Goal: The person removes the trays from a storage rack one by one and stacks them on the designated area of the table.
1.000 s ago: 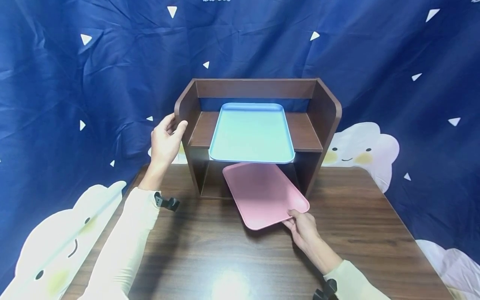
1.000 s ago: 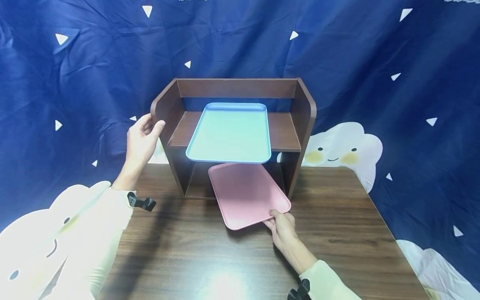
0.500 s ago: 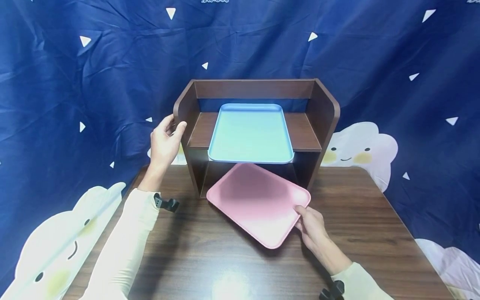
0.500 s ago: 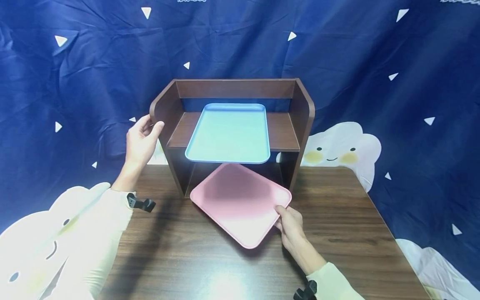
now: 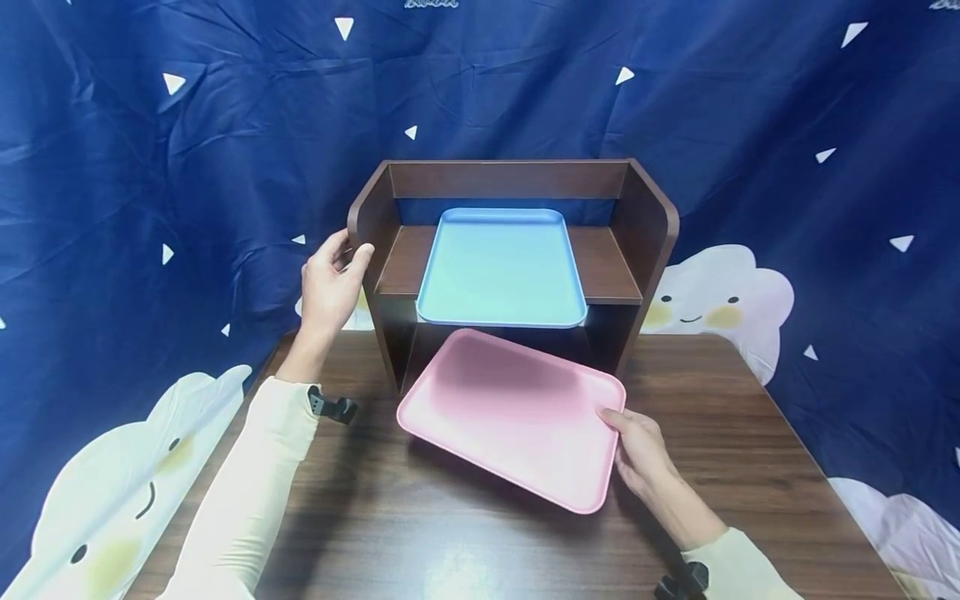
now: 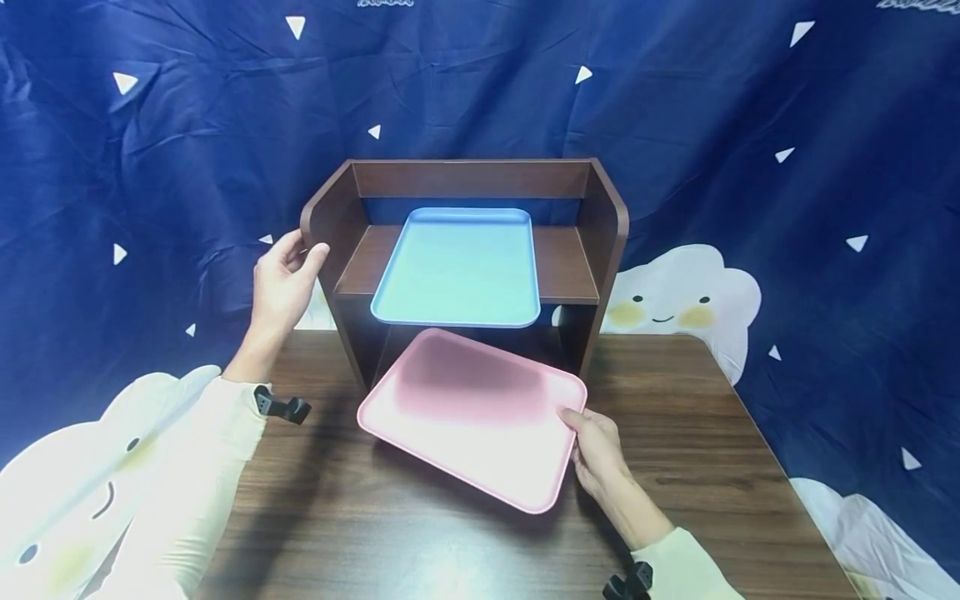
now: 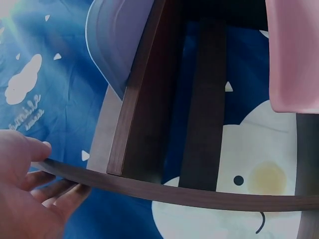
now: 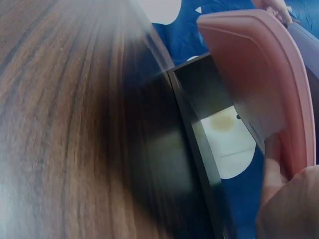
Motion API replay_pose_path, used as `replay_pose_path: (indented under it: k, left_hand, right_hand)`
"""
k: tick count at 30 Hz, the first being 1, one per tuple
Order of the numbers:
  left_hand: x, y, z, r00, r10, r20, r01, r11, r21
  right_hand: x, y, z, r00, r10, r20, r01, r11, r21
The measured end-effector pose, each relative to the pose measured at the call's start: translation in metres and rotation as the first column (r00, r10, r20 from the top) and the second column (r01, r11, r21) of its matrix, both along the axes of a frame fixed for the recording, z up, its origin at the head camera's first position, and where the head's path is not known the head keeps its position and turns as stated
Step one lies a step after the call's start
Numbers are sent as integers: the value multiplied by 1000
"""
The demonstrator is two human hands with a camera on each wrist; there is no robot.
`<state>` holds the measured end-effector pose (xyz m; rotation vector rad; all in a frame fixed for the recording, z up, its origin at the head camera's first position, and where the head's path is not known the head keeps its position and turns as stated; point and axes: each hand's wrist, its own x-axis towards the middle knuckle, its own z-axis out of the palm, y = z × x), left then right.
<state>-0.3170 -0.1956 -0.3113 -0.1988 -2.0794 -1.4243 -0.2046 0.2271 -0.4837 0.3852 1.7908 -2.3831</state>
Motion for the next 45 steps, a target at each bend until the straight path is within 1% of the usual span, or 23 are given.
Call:
replay_pose_path:
  k: [6, 12, 17, 24, 26, 34, 45]
  left_hand:
    - [0, 1, 1, 1000, 12, 23, -11, 1000, -19]
    - [-1, 1, 0, 1000, 13, 16, -12, 1000, -20]
    - [0, 0, -1, 1000, 14, 16, -14, 1000, -24]
    - [0, -2, 1, 1000, 10, -7, -10, 999, -31]
    - [0, -2, 1, 1000, 12, -2, -12, 999, -30]
    - [0, -2, 0, 1000, 9, 8, -9, 1000, -29]
    - [1, -1, 1, 1000, 5, 3, -5, 1000, -20]
  right_hand:
    - [5, 10, 2, 999, 49, 4, -49, 999, -9]
    - [13, 18, -1, 993, 118, 12, -118, 993, 7]
    - [19, 26, -6, 983, 183, 14, -183, 982, 36]
    - [24, 34, -12, 960, 278, 20, -278, 961, 9]
    - [25, 35, -15, 955, 296, 19, -296, 955, 4]
    - [29, 34, -24, 945, 326, 34, -326, 945, -2]
    - [27, 30, -39, 945, 321, 69, -323, 946, 23]
